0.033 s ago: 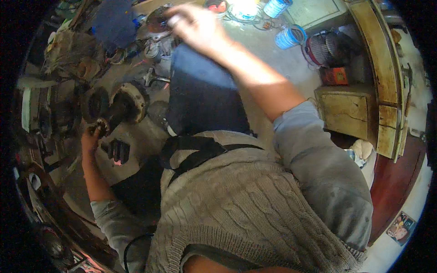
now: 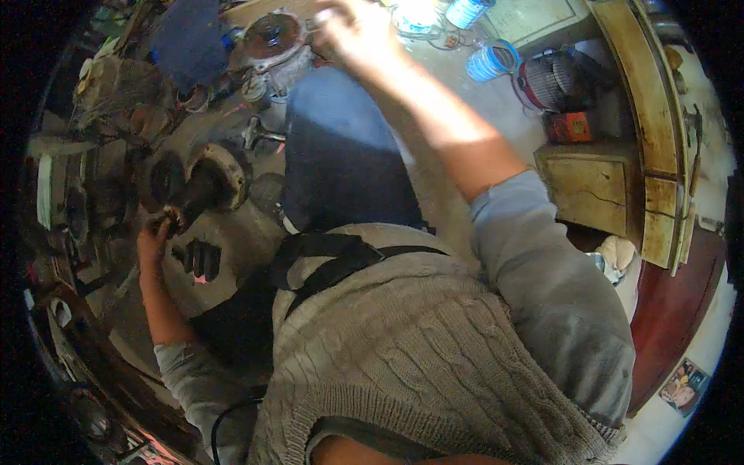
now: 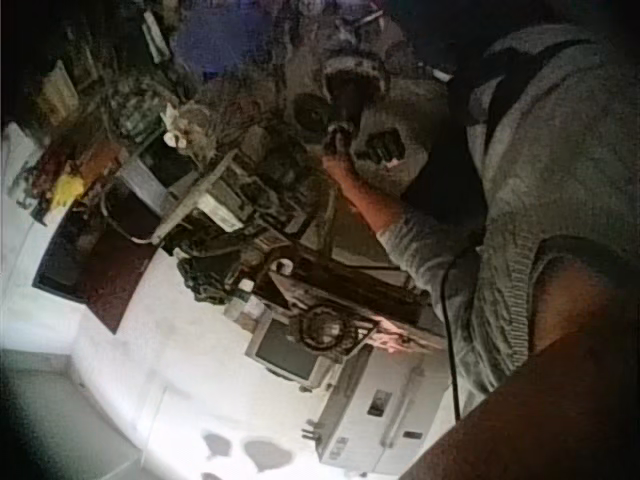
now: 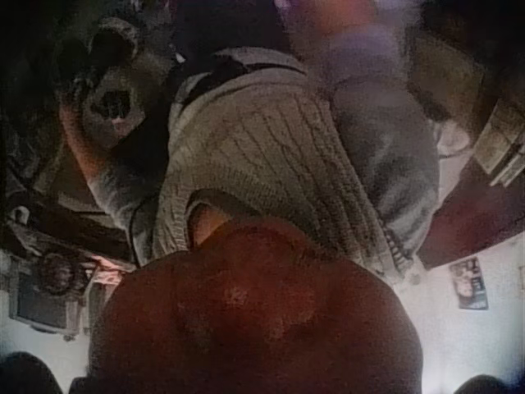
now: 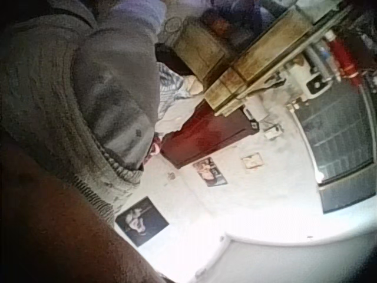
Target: The person sits on the floor and uses a hammer and a wrench to disassemble a cylindrical mechanical part. They remove a ring and a smaller component, then place the parts on the floor.
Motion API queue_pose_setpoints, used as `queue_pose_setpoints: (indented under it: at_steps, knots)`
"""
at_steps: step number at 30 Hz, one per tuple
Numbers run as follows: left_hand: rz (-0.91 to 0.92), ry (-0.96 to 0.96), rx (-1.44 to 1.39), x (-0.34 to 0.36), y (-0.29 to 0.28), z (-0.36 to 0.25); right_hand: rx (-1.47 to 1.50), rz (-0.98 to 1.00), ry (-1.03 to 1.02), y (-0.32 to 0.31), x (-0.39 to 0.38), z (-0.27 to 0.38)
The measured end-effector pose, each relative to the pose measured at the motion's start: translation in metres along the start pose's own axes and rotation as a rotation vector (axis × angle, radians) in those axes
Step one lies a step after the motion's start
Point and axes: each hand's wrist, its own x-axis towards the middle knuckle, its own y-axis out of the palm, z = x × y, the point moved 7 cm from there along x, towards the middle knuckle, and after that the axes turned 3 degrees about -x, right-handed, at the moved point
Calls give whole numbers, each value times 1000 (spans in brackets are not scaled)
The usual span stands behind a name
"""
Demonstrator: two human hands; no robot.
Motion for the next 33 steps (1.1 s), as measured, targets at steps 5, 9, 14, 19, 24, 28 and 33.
queue_pose_setpoints:
  at_steps: [5, 9, 14, 19, 24, 28, 33]
  knots:
    - [-11, 541, 340, -42, -14, -76, -592, -110, 113, -127, -3, -209]
    - [162, 286, 234, -53, -29, -67, -945, 294, 302, -190, -60, -407]
    - [-39, 126, 287, -94, -90, -25, -1257, 665, 479, -292, -102, -575]
    - [157, -152, 579, -169, -124, 10, -1438, 1041, 456, -303, -95, -591]
    - [163, -279, 477, -247, -146, 19, -1423, 986, 435, -290, -81, -555]
    - [169, -411, 391, -289, -140, 52, -1419, 921, 416, -298, -85, -546]
    - [186, -514, 316, -342, -120, 83, -1396, 937, 394, -298, -94, -549]
